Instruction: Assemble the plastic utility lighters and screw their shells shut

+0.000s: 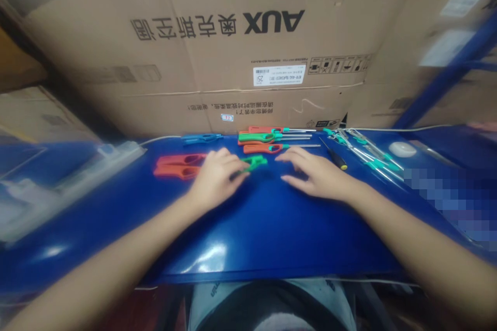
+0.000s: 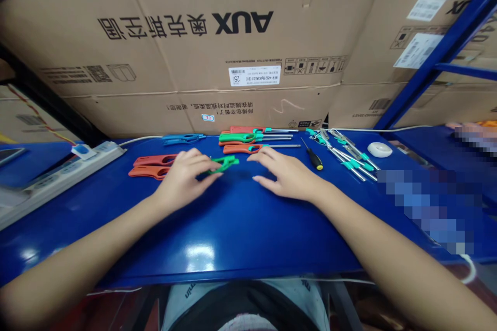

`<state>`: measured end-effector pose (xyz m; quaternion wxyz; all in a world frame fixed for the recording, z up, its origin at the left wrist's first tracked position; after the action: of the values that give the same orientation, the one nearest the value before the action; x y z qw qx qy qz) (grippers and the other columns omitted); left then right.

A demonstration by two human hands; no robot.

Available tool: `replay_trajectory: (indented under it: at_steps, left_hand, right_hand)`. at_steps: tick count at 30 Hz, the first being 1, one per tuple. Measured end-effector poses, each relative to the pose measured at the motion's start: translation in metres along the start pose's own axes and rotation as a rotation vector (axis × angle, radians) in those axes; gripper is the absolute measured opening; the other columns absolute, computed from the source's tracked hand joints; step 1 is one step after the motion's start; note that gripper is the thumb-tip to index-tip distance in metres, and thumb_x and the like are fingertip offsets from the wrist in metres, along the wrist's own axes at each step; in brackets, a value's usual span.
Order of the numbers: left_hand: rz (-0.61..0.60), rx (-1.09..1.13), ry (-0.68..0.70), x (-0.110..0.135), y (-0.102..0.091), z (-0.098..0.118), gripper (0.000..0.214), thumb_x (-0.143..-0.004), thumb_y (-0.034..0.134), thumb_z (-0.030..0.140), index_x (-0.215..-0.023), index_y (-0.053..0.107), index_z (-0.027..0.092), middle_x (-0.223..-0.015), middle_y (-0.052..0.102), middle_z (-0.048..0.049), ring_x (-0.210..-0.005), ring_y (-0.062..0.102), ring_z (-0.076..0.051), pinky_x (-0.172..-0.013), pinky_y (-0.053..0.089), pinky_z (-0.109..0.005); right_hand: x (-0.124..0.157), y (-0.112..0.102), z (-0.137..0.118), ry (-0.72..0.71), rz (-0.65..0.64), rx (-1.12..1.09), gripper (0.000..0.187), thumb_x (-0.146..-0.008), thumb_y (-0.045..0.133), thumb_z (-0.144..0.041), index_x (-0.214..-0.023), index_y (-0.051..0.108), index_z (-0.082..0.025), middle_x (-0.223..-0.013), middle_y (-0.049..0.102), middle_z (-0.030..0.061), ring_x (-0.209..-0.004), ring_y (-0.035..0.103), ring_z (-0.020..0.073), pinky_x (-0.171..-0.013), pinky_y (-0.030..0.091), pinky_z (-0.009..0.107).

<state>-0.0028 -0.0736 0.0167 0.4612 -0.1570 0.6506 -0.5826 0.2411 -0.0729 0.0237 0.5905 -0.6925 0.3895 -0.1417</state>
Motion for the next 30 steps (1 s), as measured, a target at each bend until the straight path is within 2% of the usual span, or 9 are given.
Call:
replay_trajectory:
  at_steps: [4, 8, 10, 13, 17, 22, 25, 27, 30]
  left_hand:
    - [-0.084, 0.187, 0.135, 0.008, 0.016, 0.034, 0.017, -0.098, 0.060, 0.035, -0.102, 0.074, 0.026, -0.094, 0.076, -0.0029, -0.089, 0.058, -0.021, -0.075, 0.034, -0.037]
    - [-0.142, 0.319, 0.191, 0.012, 0.029, 0.045, 0.013, -0.096, 0.065, 0.032, -0.100, 0.075, 0.024, -0.093, 0.076, -0.0017, -0.088, 0.058, -0.019, -0.076, 0.034, -0.035]
    - [-0.147, 0.347, 0.209, 0.011, 0.032, 0.044, 0.014, -0.095, 0.066, 0.032, -0.104, 0.074, 0.024, -0.099, 0.076, -0.0019, -0.093, 0.059, -0.020, -0.080, 0.036, -0.035]
    - [-0.127, 0.363, 0.218, 0.009, 0.033, 0.039, 0.028, -0.092, 0.068, 0.033, -0.119, 0.069, 0.026, -0.119, 0.071, -0.0042, -0.110, 0.058, -0.023, -0.095, 0.040, -0.039]
    - [-0.091, 0.400, 0.139, 0.006, 0.038, 0.027, 0.050, -0.087, 0.072, 0.033, -0.134, 0.059, 0.022, -0.137, 0.061, -0.0094, -0.129, 0.052, -0.027, -0.112, 0.038, -0.044]
    - [-0.088, 0.442, 0.065, 0.004, 0.045, 0.014, 0.047, -0.089, 0.068, 0.029, -0.134, 0.058, 0.019, -0.131, 0.064, -0.0109, -0.124, 0.055, -0.027, -0.110, 0.044, -0.045]
    - [-0.096, 0.433, 0.061, 0.002, 0.045, 0.010, 0.045, -0.089, 0.067, 0.027, -0.133, 0.059, 0.019, -0.129, 0.064, -0.0109, -0.122, 0.055, -0.027, -0.109, 0.044, -0.046]
    - [-0.116, 0.424, 0.065, 0.002, 0.045, 0.010, 0.044, -0.090, 0.066, 0.028, -0.133, 0.059, 0.019, -0.127, 0.063, -0.0111, -0.121, 0.055, -0.028, -0.108, 0.045, -0.047]
    - [-0.114, 0.418, 0.052, 0.001, 0.046, 0.008, 0.041, -0.093, 0.063, 0.031, -0.132, 0.059, 0.019, -0.123, 0.064, -0.0116, -0.116, 0.057, -0.027, -0.106, 0.046, -0.049]
  right_hand:
    - [0.000, 0.013, -0.020, -0.133, -0.107, -0.062, 0.030, -0.100, 0.054, -0.037, -0.128, 0.058, -0.028, -0.130, 0.057, 0.0081, -0.111, 0.061, 0.0215, -0.093, 0.051, 0.035]
    - [-0.001, 0.030, -0.017, -0.210, -0.229, -0.113, 0.014, -0.099, 0.055, -0.028, -0.108, 0.064, -0.022, -0.112, 0.061, 0.0069, -0.101, 0.061, 0.0211, -0.087, 0.049, 0.035]
    - [-0.002, 0.032, -0.013, -0.210, -0.243, -0.160, 0.007, -0.097, 0.058, -0.023, -0.101, 0.063, -0.020, -0.104, 0.062, 0.0056, -0.097, 0.059, 0.0201, -0.086, 0.048, 0.034]
    - [-0.001, 0.028, -0.006, -0.149, -0.237, -0.179, 0.003, -0.093, 0.061, -0.017, -0.095, 0.061, -0.019, -0.098, 0.062, 0.0050, -0.090, 0.058, 0.0190, -0.080, 0.046, 0.031]
    - [0.002, 0.018, 0.003, -0.046, -0.272, -0.141, 0.005, -0.090, 0.062, -0.015, -0.093, 0.060, -0.019, -0.097, 0.063, 0.0048, -0.085, 0.058, 0.0186, -0.074, 0.043, 0.029]
    - [0.003, 0.012, 0.012, 0.004, -0.278, -0.073, 0.009, -0.088, 0.068, -0.023, -0.090, 0.060, -0.020, -0.095, 0.065, 0.0035, -0.081, 0.057, 0.0178, -0.069, 0.038, 0.027]
    - [0.002, 0.011, 0.015, 0.012, -0.272, -0.044, 0.028, -0.088, 0.072, -0.043, -0.085, 0.058, -0.019, -0.087, 0.063, 0.0021, -0.075, 0.054, 0.0164, -0.063, 0.034, 0.026]
    - [0.001, 0.010, 0.016, 0.001, -0.255, -0.025, 0.036, -0.088, 0.070, -0.052, -0.082, 0.057, -0.019, -0.083, 0.062, 0.0016, -0.071, 0.053, 0.0157, -0.061, 0.033, 0.026]
    - [0.000, 0.007, 0.014, -0.040, -0.161, 0.044, 0.034, -0.096, 0.059, -0.049, -0.081, 0.058, -0.019, -0.082, 0.063, 0.0027, -0.072, 0.054, 0.0159, -0.064, 0.034, 0.026]
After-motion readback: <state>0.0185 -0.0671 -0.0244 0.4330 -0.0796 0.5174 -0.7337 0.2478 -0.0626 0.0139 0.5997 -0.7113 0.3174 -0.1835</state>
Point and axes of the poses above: each hand's wrist, its own x-axis away from the middle knuckle, its own y-axis out of the palm, z = x × y, the point moved 4 cm from there along -x, towards the middle knuckle
